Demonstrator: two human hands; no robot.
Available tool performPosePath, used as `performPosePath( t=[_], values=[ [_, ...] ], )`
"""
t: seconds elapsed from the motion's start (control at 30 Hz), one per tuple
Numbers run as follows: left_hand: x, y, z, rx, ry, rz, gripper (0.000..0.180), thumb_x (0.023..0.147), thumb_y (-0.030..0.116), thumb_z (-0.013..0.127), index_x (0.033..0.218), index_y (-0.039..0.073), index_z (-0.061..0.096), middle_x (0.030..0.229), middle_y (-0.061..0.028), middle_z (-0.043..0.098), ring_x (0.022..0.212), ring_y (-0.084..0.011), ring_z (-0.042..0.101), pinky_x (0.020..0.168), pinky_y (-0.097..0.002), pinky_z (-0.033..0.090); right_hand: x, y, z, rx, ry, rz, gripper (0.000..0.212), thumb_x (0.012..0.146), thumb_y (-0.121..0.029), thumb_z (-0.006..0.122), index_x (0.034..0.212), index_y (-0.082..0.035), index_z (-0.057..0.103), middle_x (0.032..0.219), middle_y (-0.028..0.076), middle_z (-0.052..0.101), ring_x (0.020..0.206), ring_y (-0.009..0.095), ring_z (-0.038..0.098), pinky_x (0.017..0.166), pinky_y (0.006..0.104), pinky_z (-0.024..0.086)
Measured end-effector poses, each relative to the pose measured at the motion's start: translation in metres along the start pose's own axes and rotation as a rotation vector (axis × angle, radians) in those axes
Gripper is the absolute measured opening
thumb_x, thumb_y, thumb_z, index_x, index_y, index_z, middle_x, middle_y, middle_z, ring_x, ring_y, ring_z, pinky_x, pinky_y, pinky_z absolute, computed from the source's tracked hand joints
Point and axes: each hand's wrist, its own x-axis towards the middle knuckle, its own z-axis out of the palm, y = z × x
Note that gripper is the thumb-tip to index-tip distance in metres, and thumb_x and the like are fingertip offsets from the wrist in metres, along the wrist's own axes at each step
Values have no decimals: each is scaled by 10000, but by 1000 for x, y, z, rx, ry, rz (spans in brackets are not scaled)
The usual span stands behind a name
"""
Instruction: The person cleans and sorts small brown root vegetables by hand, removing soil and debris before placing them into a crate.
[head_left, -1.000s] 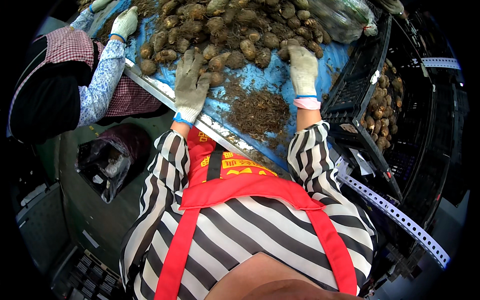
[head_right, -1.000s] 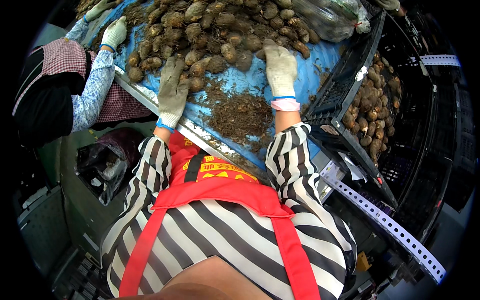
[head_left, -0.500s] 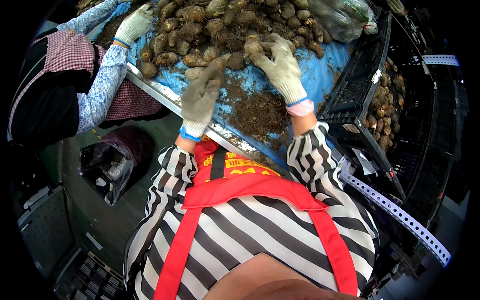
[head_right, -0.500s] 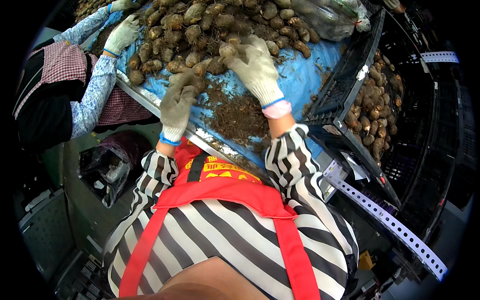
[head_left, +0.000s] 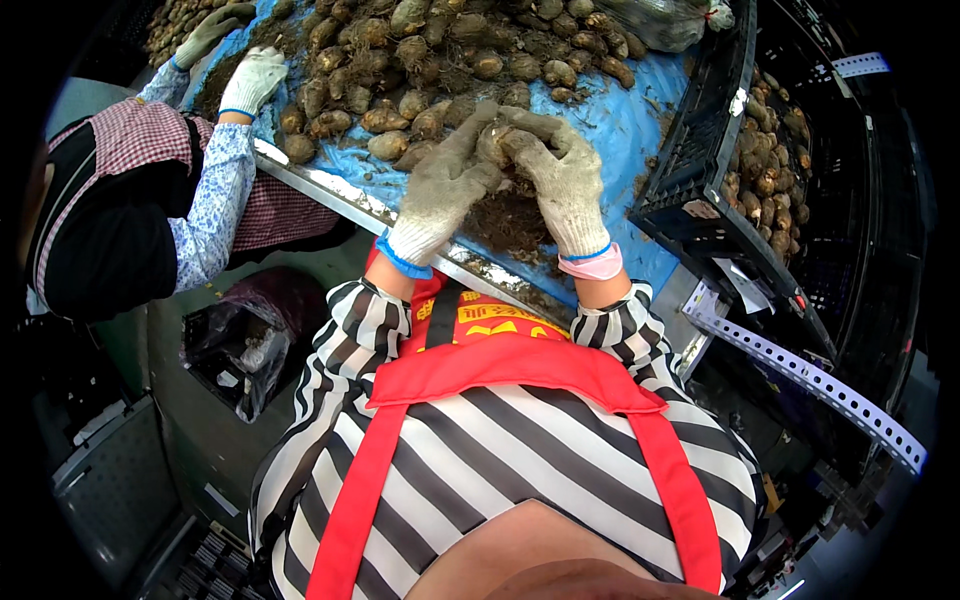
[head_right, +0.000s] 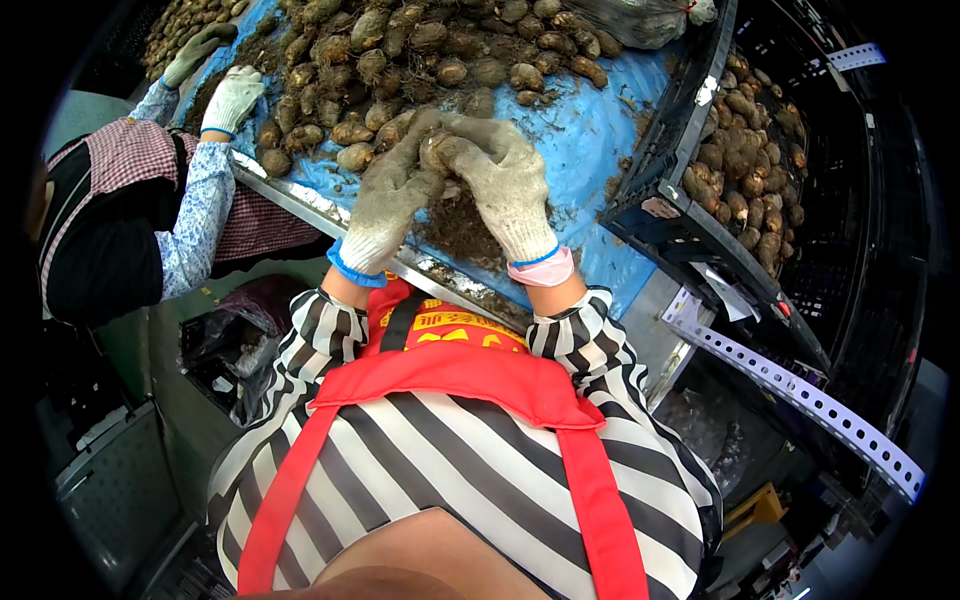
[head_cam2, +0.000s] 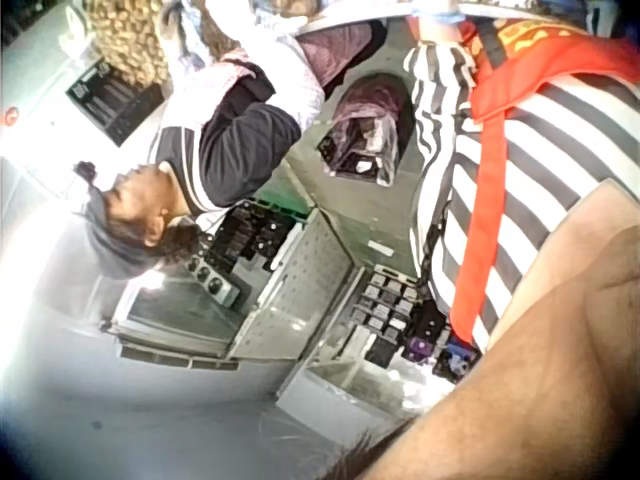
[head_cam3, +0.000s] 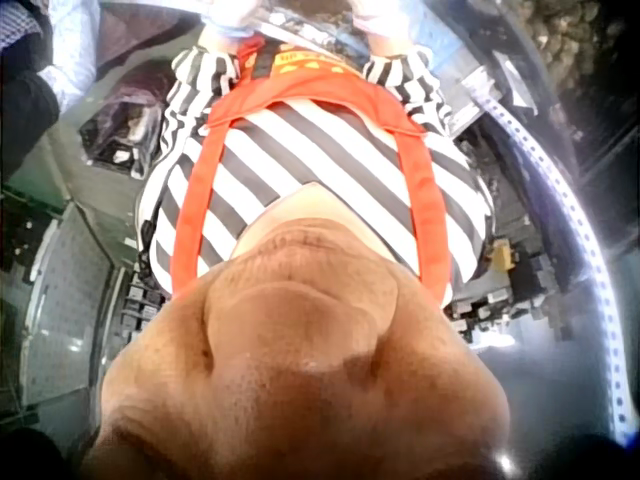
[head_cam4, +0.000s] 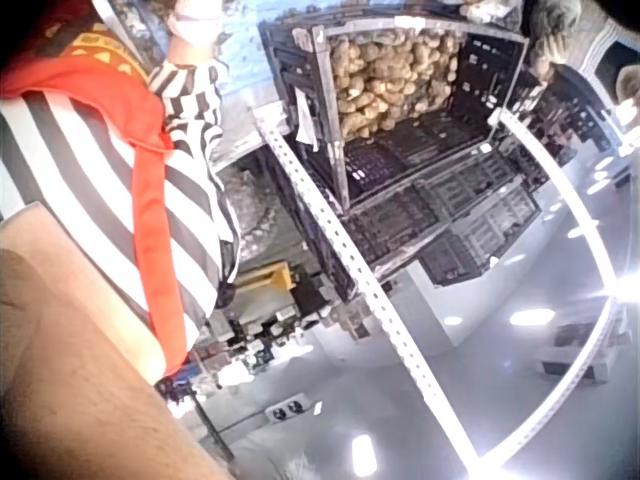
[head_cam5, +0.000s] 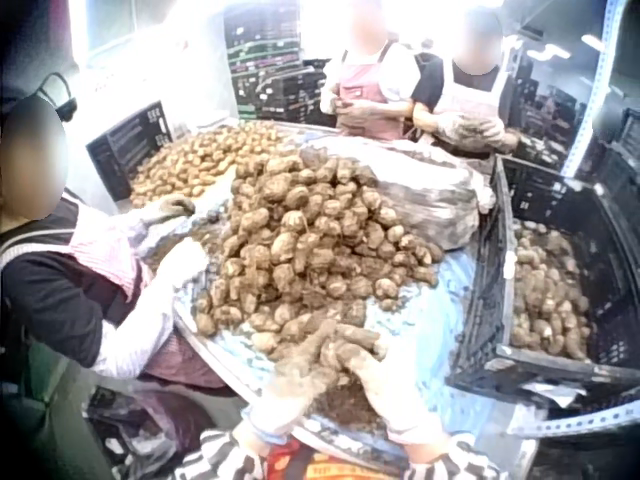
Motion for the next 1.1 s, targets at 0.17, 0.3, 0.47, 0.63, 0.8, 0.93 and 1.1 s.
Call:
performPosePath(
  t=[0.17,0.3,0.47,0.63,0.8,0.93,1.1],
  values=[
    [4,-11,0,-349,28,88,674,897,-6,519,1527,-57,284,1418,-178,510,1276,-251,544,1029,-336,512,-9,-2,-10,-258,-63,-247,168,849,-173,744,964,-50,731,979,78,726,963,221,684,821,324,549],
    [6,-10,-13,-331,-12,64,782,849,69,612,1539,-14,255,1456,-193,467,1262,-267,567,1057,-379,514,-18,37,-43,-1163,-78,-992,157,835,-237,767,928,-118,723,855,33,688,823,222,688,687,365,557],
    [4,-9,1,-279,-67,25,769,860,69,612,1535,-38,261,1415,-191,496,1231,-255,580,1018,-370,532,-17,-19,-41,-440,1,-194,253,872,-258,703,1004,-44,736,934,106,722,811,268,705,734,356,555],
    [0,12,25,-30,42,-28,691,866,79,626,1502,-28,375,1335,-140,576,1162,-207,599,965,-328,522,-21,-21,-29,-430,22,-63,234,872,-230,673,1008,-54,745,942,148,711,886,306,700,794,359,549],
    [4,10,16,215,76,78,589,891,107,652,1441,-18,483,1343,-125,587,1141,-194,615,950,-308,522,-27,-14,-52,-672,-206,-197,260,890,-249,666,1072,-79,744,995,125,726,876,264,714,783,346,556],
    [1,16,25,435,33,176,575,881,27,661,1431,-11,497,1319,-113,601,1124,-186,633,943,-289,526,-30,-28,-49,-216,28,-87,327,885,-273,705,1130,-58,733,1089,117,731,944,211,714,807,328,557],
    [-4,3,33,578,108,409,574,841,12,668,1399,-14,536,1385,-157,561,1275,-221,550,1053,-326,470,-28,-24,-36,-275,102,-196,317,877,-233,720,1133,-46,723,1040,128,729,951,240,702,833,343,548]
  ],
)
